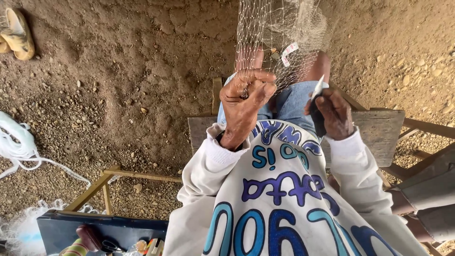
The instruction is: Repairing a fine-mesh fishing net by weaving and knotting using a small net-repair needle.
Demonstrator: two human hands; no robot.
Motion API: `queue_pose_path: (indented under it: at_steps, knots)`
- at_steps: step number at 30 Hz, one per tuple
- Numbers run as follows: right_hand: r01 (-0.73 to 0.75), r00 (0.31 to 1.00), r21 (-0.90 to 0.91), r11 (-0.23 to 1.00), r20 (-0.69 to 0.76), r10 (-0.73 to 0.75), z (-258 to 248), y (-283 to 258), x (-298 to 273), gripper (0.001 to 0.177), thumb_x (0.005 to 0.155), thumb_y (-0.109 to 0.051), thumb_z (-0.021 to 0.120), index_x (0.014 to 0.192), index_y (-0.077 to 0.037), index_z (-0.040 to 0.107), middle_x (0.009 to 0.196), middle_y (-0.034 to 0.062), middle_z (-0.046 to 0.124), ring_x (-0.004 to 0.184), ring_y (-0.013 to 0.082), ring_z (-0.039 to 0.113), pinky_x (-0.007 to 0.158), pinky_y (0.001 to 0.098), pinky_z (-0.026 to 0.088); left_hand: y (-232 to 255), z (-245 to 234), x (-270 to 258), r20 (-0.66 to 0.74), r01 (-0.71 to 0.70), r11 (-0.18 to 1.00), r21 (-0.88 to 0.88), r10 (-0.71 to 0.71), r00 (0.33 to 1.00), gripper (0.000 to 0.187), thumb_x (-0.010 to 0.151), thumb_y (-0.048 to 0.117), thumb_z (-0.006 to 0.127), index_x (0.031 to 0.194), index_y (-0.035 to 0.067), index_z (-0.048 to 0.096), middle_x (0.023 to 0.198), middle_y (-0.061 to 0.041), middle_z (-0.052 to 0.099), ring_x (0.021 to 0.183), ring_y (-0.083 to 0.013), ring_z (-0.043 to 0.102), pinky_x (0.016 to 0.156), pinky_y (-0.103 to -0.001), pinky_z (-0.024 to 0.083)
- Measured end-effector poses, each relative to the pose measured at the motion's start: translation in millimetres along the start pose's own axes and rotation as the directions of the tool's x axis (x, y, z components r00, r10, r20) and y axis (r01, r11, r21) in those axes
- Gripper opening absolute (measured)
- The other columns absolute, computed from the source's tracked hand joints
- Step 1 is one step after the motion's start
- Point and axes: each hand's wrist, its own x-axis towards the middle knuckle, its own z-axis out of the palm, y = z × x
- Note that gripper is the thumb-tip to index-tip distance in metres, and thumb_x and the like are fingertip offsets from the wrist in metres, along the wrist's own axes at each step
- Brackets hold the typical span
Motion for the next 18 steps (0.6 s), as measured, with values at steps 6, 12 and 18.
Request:
queue_pose_path:
  at_steps: [6, 12, 18]
  knots:
    - [0.214, 0.969, 0.063, 0.975, 0.114, -0.22, -10.8, -26.3, 22.4, 0.02, 0.094, -0.01, 0.04, 0.092, 0.007, 0.05, 0.078, 0.0237, 0.059, 0.052, 0.017, 0.057, 0.046, 0.0228, 0.046, 6.2, -2.3, -3.0, -0.046, -0.077, 0.993, 0.092, 0.081, 0.996, 0.014, 0.075, 0.003, 0.066, 0.082, -0.007, 0.059, 0.054, -0.009, 0.052, 0.049, -0.0041, 0.037, 0.048, -0.018, 0.037]
    - [0.295, 0.867, 0.141, 0.945, 0.377, -0.326, 8.5, -79.4, 32.4, 0.024, 0.093, -0.019, 0.04, 0.103, 0.003, 0.043, 0.075, 0.008, 0.056, 0.065, 0.0135, 0.061, 0.057, 0.0205, 0.054, 15.7, -14.2, -14.8, -0.038, 0.061, 0.998, 0.017, -0.06, 0.997, 0.01, 0.087, 0.018, 0.059, 0.087, 0.008, 0.061, 0.063, 0.004, 0.048, 0.051, -0.0053, 0.03, 0.048, -0.021, 0.025]
    - [0.344, 0.788, 0.145, 0.928, 0.493, -0.369, 15.3, -72.9, 44.8, 0.022, 0.096, -0.011, 0.038, 0.117, -0.005, 0.037, 0.084, 0.009, 0.058, 0.073, 0.016, 0.064, 0.067, 0.0249, 0.058, 12.5, -27.1, -17.8, -0.033, 0.018, 0.997, 0.069, -0.016, 0.999, 0.015, 0.089, 0.023, 0.056, 0.086, 0.009, 0.059, 0.054, 0.004, 0.036, 0.046, -0.0061, 0.025, 0.044, -0.021, 0.02]
